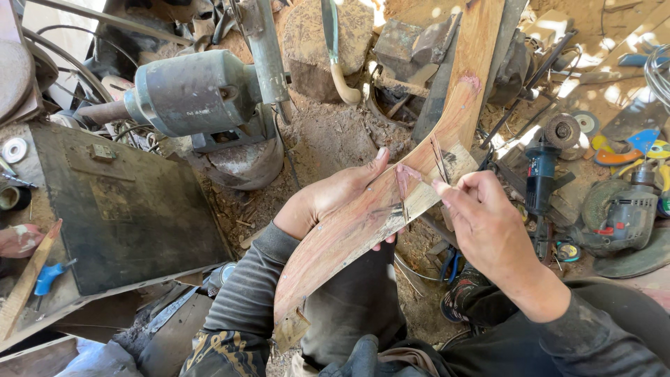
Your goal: The person uses a small stick to apply pink filler into cracks and gaps on a curved wooden piece. They repeatedly dip the stick into a pile of filler on a nearby board and spread the material into the wood's surface.
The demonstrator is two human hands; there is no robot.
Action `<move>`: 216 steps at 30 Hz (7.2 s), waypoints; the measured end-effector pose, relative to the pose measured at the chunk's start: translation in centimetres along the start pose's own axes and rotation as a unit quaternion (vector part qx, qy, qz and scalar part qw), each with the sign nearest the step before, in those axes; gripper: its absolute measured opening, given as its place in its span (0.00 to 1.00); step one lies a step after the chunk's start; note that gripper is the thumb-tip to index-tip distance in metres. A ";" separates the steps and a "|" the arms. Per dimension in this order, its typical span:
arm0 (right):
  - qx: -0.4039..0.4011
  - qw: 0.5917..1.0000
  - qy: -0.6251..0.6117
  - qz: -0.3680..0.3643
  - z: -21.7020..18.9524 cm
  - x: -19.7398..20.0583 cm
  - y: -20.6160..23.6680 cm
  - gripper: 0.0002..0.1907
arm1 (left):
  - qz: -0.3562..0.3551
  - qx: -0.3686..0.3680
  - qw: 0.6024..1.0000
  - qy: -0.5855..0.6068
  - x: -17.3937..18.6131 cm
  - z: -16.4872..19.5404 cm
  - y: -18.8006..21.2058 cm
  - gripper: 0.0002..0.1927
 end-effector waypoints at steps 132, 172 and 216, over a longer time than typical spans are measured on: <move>-0.002 1.000 -0.030 0.005 -0.4 1.4 2.1 0.15 | -0.028 0.008 0.999 0.020 0.6 -0.3 0.5 0.44; 0.079 0.996 0.041 0.021 -3.6 1.2 1.9 0.18 | -0.077 -0.003 0.996 0.048 0.9 -0.3 0.5 0.43; -0.022 0.997 0.030 0.064 1.0 2.1 2.1 0.13 | 0.016 -0.169 0.978 0.117 0.8 1.5 1.5 0.42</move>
Point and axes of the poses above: each hand's wrist, its own y-axis away from the middle knuckle, its own x-axis out of the back of the hand, z = x × y, the point moved 10 cm from there along -y, towards the middle knuckle, and after that the axes turned 9 degrees about x, right-handed, at the moved point
